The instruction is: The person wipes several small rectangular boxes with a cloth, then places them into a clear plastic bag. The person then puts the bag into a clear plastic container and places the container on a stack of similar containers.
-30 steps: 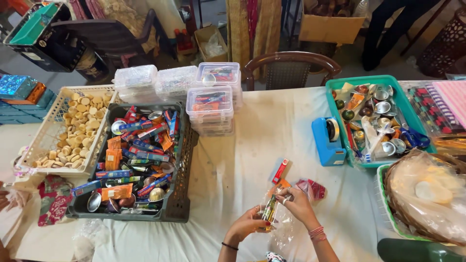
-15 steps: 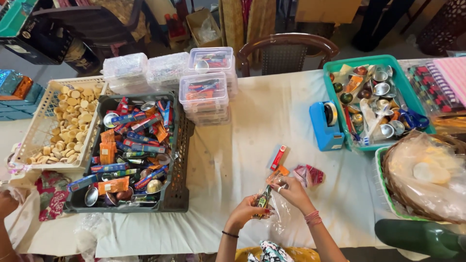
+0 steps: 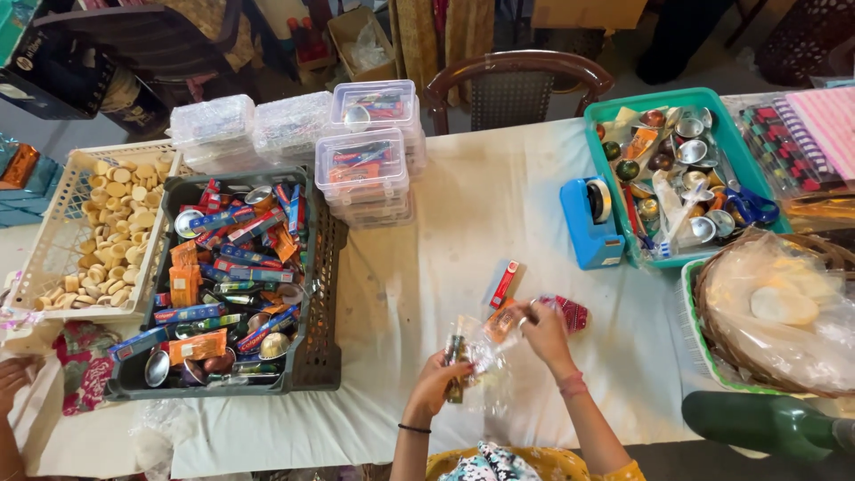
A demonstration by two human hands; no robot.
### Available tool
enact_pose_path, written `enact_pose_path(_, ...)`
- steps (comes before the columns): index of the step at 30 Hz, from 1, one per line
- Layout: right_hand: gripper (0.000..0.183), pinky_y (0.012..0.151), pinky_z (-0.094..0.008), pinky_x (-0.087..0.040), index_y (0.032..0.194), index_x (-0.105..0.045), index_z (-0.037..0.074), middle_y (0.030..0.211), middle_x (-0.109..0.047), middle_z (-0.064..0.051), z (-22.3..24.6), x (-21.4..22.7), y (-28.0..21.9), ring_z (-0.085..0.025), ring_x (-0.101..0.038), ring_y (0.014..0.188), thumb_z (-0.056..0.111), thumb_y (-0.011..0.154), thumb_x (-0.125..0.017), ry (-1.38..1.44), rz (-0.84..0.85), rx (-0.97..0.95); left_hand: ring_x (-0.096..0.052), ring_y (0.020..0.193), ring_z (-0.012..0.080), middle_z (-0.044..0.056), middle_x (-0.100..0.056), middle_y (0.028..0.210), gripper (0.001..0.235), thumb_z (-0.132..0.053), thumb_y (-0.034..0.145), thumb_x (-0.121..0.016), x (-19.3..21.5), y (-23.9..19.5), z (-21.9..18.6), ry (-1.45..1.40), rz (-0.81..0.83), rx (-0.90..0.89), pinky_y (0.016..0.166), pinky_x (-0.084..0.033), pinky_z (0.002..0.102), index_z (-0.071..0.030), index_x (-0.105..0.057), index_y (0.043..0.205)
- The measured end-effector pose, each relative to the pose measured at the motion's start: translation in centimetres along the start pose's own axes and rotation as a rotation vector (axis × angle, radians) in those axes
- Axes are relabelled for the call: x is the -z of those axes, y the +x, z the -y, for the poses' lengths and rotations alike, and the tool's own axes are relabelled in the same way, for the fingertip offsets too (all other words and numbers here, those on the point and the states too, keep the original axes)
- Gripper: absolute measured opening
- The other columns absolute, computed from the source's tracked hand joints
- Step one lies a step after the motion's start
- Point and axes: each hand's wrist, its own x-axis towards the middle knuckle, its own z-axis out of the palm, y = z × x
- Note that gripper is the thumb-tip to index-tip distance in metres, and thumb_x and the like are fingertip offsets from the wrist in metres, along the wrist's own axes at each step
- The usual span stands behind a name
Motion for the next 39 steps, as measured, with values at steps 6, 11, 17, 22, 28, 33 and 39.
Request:
enact_pose_path(6, 0.039, 0.082, -0.033, -0.055, 0.128, -0.066, 0.011, 0.123, -0.072, -0.013, -2.5, -1.3, 2.0, -0.024, -0.07, 0.094, 0.013, 0.089, -0.07, -0.504, -0.312, 0.074, -0.078, 0.091, 0.0286, 0.015, -0.075, 0.102, 0.032, 0.001, 0.086, -0.065, -0.5, 0.0, -1.2, -0.17, -0.133, -0.155, 0.08, -0.066, 0.038, 0.002, -0.062, 0.117)
enact_pose_path(11, 0.077, 0.111, -0.052, -0.035, 0.15, -0.049, 0.021, 0.151, -0.039, -0.023, -2.2, -4.5, 1.2, -0.043, -0.038, 0.138, 0.023, 0.078, -0.076, -0.975, -0.186, 0.215, -0.076, 0.096, 0.0311, 0.022, -0.075, 0.111, 0.035, -0.001, 0.089, -0.067, 0.6, 0.3, -0.1, -0.212, -0.173, -0.196, 0.081, -0.064, 0.039, 0.001, -0.057, 0.123)
enact_pose_path(17, 0.066, 0.114, -0.057, -0.031, 0.146, -0.05, 0.023, 0.152, -0.044, -0.019, -3.2, -4.7, 0.7, -0.042, -0.037, 0.142, 0.031, 0.085, -0.073, -1.03, -0.223, 0.268, -0.076, 0.101, 0.0325, 0.023, -0.073, 0.115, 0.039, -0.004, 0.089, -0.067, 1.6, 1.3, 0.5, -0.271, -0.221, -0.185, 0.084, -0.063, 0.04, -0.001, -0.055, 0.125)
enact_pose_path(22, 0.072, 0.113, -0.05, -0.036, 0.142, -0.052, 0.021, 0.145, -0.05, -0.019, -2.0, -4.0, 0.2, -0.039, -0.045, 0.136, 0.023, 0.077, -0.081, -0.973, -0.197, 0.335, -0.075, 0.103, 0.0325, 0.025, -0.073, 0.12, 0.041, -0.003, 0.09, -0.066, 1.3, 1.2, 0.2, -0.286, -0.228, -0.182, 0.085, -0.062, 0.04, 0.0, -0.053, 0.128)
enact_pose_path(28, 0.09, 0.107, -0.042, -0.046, 0.16, -0.044, 0.019, 0.109, -0.064, -0.013, -5.3, -2.1, 0.1, -0.03, -0.061, 0.111, 0.009, 0.076, -0.076, -0.592, -0.23, 0.019, -0.074, 0.107, 0.0337, 0.025, -0.071, 0.122, 0.039, -0.007, 0.092, -0.063, 1.2, 0.9, 0.7, -0.277, -0.18, -0.195, 0.088, -0.061, 0.042, 0.0, -0.053, 0.129)
enact_pose_path(33, 0.052, 0.11, -0.054, -0.031, 0.12, -0.068, 0.011, 0.105, -0.072, -0.01, -6.8, 0.8, 0.6, -0.038, -0.056, 0.122, 0.007, 0.07, -0.083, -0.906, -0.413, 0.292, -0.073, 0.105, 0.0344, 0.026, -0.071, 0.12, 0.038, -0.008, 0.094, -0.062, 1.0, 0.7, 0.1, -0.31, -0.219, -0.238, 0.089, -0.062, 0.043, 0.002, -0.054, 0.13)
enact_pose_path(39, 0.051, 0.113, -0.045, -0.039, 0.126, -0.062, 0.006, 0.127, -0.066, -0.016, -5.8, -1.0, 3.0, -0.035, -0.058, 0.127, 0.024, 0.081, -0.078, -0.782, -0.457, 0.214, -0.073, 0.103, 0.0303, 0.023, -0.074, 0.118, 0.035, -0.012, 0.095, -0.065, 0.5, 0.4, -0.5, -0.294, -0.278, -0.245, 0.085, -0.06, 0.039, 0.0, -0.057, 0.126)
